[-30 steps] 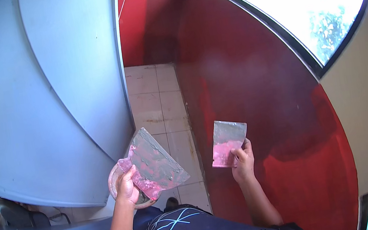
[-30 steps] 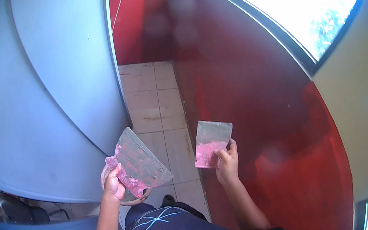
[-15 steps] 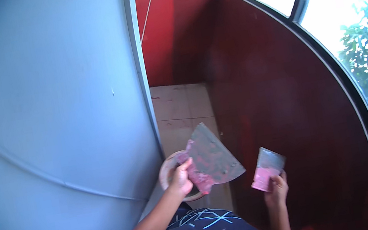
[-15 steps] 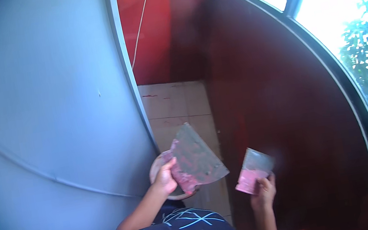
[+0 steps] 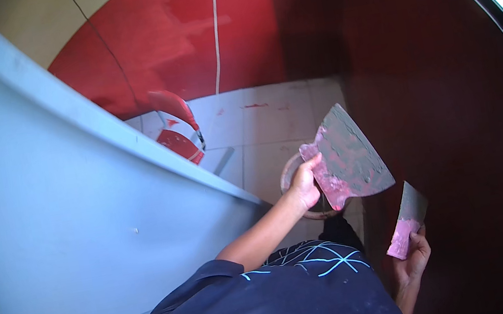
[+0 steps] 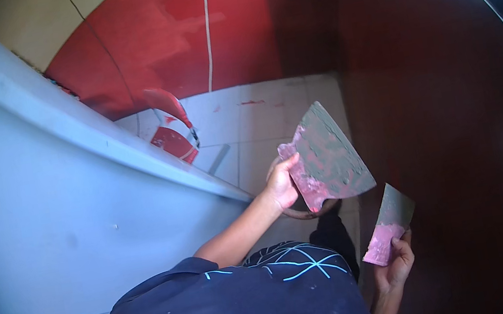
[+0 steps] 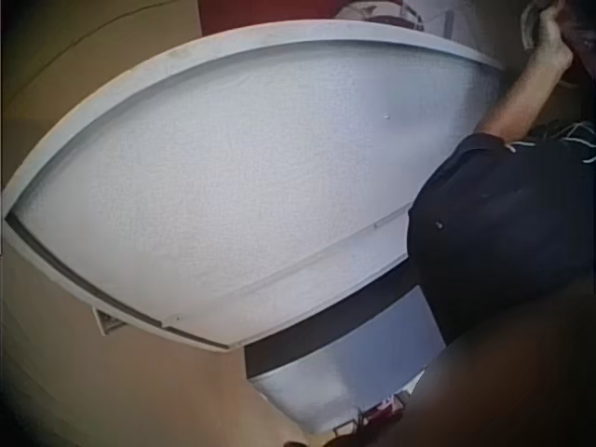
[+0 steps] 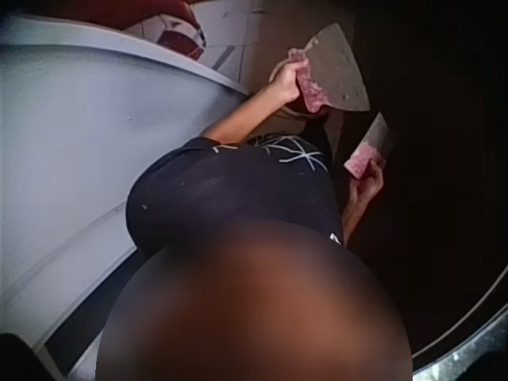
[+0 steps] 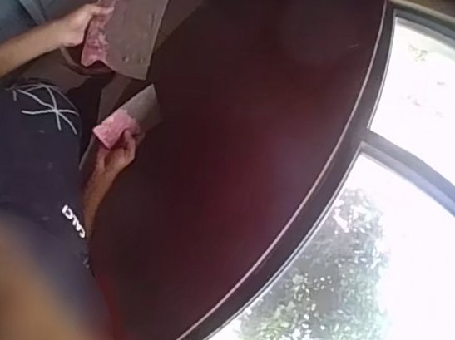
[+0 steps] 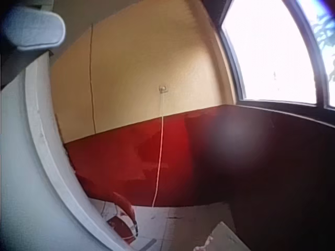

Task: The person patches a damaged area on a red wall by applying putty with a scraper or putty knife.

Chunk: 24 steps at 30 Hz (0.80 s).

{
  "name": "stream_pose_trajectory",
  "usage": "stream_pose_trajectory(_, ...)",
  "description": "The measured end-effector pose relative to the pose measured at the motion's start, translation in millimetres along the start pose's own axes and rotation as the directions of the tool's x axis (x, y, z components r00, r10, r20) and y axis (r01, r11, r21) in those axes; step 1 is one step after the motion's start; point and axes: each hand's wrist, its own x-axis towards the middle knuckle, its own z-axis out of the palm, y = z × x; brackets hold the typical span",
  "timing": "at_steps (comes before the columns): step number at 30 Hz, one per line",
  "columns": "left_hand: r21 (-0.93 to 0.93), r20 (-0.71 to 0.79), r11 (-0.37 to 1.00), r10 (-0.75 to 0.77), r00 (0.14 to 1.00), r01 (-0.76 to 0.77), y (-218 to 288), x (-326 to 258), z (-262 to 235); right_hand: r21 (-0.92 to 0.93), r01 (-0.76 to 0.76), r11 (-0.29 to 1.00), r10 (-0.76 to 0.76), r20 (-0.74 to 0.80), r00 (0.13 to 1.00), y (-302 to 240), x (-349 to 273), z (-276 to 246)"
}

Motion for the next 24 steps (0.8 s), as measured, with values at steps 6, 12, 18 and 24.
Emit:
stream_pose_trajectory(6,-0.057,-0.011,0.997,0.042,0.999,-0.042,52,103,36,-0.160,0.176,0.971,-0.123,0.294,0.948,-62,183,88)
stream_pose_trajectory(12,-0.074,-0.173,0.978,0.182,0.968,-0.197,156,225,97,-0.184,0.081,0.979,-0.010,0.360,0.933,-71,364,190)
stream_pose_trajectory(18,-0.173,-0.239,0.972,0.114,0.964,-0.158,225,310,75,-0.261,0.000,0.965,0.097,0.358,0.929,-31,452,210)
stream_pose_trajectory(24,-0.129,-0.114,0.990,0.049,0.992,-0.064,337,434,45,-0.258,0.069,0.964,-0.036,0.130,0.991,36,564,302)
